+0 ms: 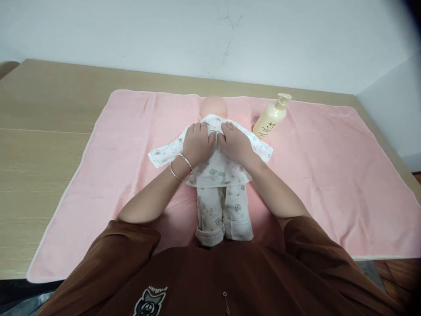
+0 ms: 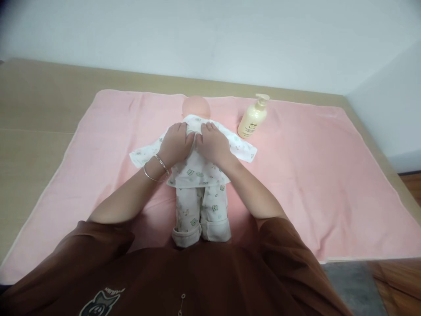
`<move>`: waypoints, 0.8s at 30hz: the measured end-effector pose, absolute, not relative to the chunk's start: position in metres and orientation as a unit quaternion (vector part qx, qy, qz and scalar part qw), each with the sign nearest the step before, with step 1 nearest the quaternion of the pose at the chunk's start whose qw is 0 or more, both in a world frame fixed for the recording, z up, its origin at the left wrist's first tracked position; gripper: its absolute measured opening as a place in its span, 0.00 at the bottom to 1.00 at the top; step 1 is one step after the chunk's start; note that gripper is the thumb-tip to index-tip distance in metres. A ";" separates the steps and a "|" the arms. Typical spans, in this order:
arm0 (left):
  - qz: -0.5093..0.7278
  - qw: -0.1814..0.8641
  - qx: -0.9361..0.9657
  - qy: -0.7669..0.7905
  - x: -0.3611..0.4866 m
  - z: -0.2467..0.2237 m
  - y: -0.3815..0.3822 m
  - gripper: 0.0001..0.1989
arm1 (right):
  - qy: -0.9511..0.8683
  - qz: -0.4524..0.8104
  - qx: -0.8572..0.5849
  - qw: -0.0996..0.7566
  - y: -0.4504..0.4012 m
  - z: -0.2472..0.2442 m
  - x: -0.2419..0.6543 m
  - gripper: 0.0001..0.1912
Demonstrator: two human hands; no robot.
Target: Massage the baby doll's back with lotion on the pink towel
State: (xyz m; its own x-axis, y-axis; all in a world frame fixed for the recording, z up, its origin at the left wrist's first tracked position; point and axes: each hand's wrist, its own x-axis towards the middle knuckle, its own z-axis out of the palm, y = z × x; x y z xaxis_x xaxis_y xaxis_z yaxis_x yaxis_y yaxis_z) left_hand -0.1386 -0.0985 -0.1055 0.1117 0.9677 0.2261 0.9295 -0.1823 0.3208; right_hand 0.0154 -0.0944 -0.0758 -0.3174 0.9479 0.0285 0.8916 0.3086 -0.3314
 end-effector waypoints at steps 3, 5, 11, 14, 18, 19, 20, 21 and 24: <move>0.212 0.033 0.754 0.621 -0.134 -0.107 -0.105 0.26 | -0.801 0.151 -0.569 0.103 -0.077 -0.079 0.021 0.35; 0.202 0.048 0.758 0.618 -0.138 -0.103 -0.102 0.25 | -0.802 0.144 -0.571 0.097 -0.079 -0.080 0.019 0.35; 0.188 0.119 0.745 0.629 -0.147 -0.095 -0.091 0.20 | -0.812 0.064 -0.570 0.110 -0.113 -0.077 0.003 0.32; 0.206 0.092 0.750 0.621 -0.139 -0.099 -0.104 0.25 | -0.810 0.085 -0.570 0.108 -0.104 -0.078 0.007 0.32; 0.199 0.086 0.762 0.611 -0.133 -0.097 -0.117 0.29 | -0.815 0.149 -0.555 0.076 -0.068 -0.081 0.031 0.36; 0.198 0.088 0.764 0.607 -0.134 -0.096 -0.116 0.29 | -0.825 0.162 -0.538 0.067 -0.061 -0.082 0.036 0.38; 0.200 0.089 0.766 0.605 -0.136 -0.095 -0.113 0.28 | -0.833 0.171 -0.522 0.062 -0.056 -0.083 0.040 0.39; 0.202 0.093 0.765 0.605 -0.138 -0.094 -0.109 0.27 | -0.840 0.175 -0.510 0.059 -0.054 -0.084 0.042 0.39; 0.212 0.110 0.748 0.620 -0.146 -0.095 -0.095 0.23 | -0.841 0.139 -0.518 0.065 -0.067 -0.085 0.035 0.37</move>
